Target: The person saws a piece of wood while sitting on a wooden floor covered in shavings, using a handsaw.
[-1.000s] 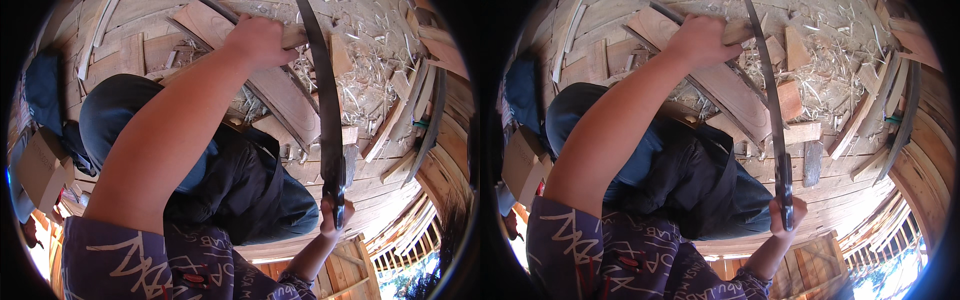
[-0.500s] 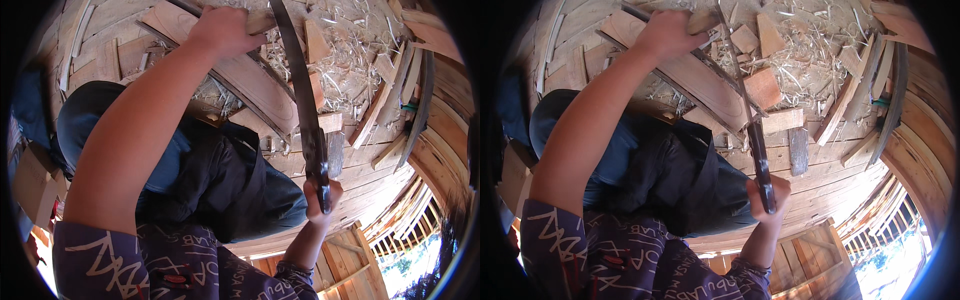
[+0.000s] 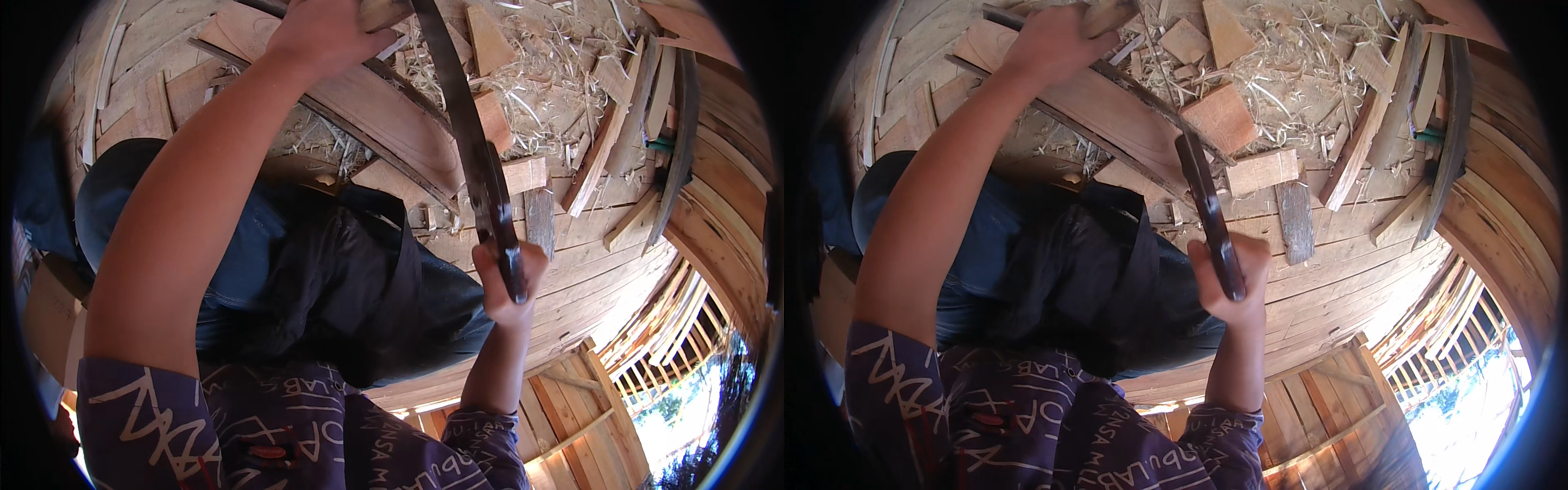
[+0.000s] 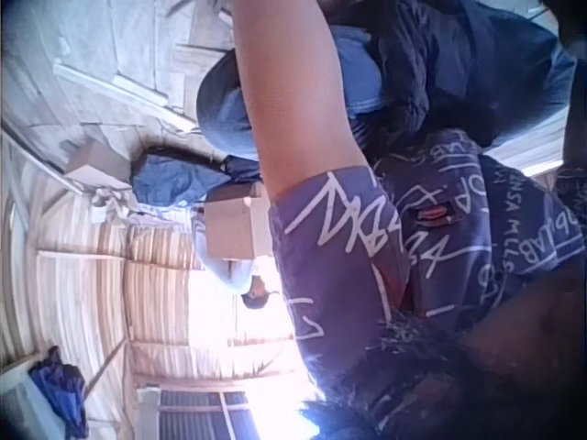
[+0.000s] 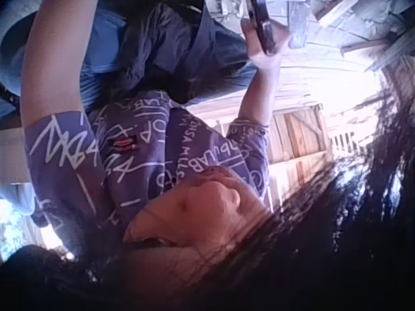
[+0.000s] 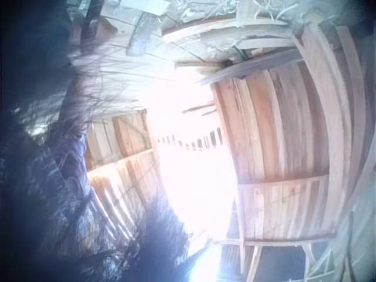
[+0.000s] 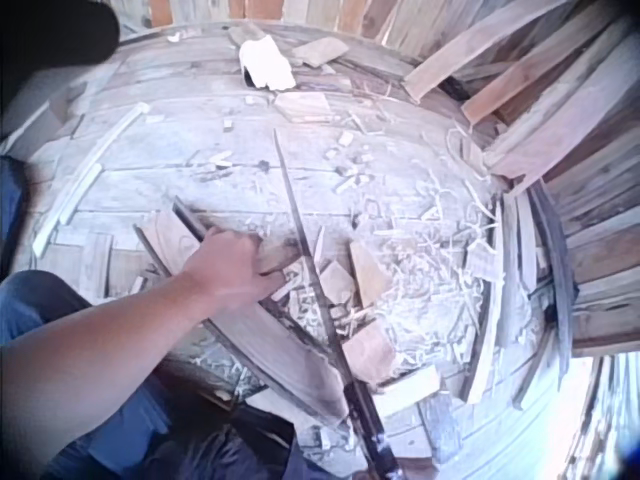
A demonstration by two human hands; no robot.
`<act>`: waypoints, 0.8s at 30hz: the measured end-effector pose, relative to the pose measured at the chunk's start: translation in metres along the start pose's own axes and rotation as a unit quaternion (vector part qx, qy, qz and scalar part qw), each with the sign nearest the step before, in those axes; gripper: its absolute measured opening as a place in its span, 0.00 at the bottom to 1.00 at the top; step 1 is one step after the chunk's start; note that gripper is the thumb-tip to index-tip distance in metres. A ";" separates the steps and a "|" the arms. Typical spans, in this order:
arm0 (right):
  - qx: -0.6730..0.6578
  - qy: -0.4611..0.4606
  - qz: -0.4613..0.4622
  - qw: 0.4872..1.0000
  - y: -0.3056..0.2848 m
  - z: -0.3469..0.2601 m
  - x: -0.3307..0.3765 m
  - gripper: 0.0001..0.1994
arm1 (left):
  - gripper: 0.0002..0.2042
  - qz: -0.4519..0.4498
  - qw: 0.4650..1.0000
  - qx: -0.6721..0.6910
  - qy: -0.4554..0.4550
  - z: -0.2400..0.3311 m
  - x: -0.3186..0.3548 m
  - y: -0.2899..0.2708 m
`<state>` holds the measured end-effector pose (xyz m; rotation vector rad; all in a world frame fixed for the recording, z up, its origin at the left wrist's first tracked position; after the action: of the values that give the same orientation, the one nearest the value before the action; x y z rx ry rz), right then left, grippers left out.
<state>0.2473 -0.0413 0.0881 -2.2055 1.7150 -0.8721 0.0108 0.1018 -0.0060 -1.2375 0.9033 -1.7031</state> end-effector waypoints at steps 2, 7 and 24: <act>0.006 -0.004 0.010 1.000 -0.024 0.006 0.040 0.13 | 0.20 -0.005 1.000 0.017 -0.021 -0.010 -0.002 -0.003; 0.030 0.032 0.050 0.998 -0.059 0.038 0.080 0.16 | 0.22 -0.061 0.997 0.052 -0.004 0.003 -0.002 -0.003; 0.080 0.089 0.245 0.962 -0.036 0.009 0.180 0.19 | 0.29 0.121 0.993 -0.009 -0.005 0.014 0.005 0.006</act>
<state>0.3081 -0.2006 0.1561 -1.5318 2.0576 -1.0497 0.0242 0.0937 -0.0054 -1.1000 1.0212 -1.4986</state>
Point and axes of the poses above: each hand's wrist, its own x-axis away from the middle knuckle, its own y-axis out of the palm, z = x × y, the point moved 9 cm from there along -x, towards the middle knuckle, and after that the axes turned 1 degree about -x, right-handed, at the moved point
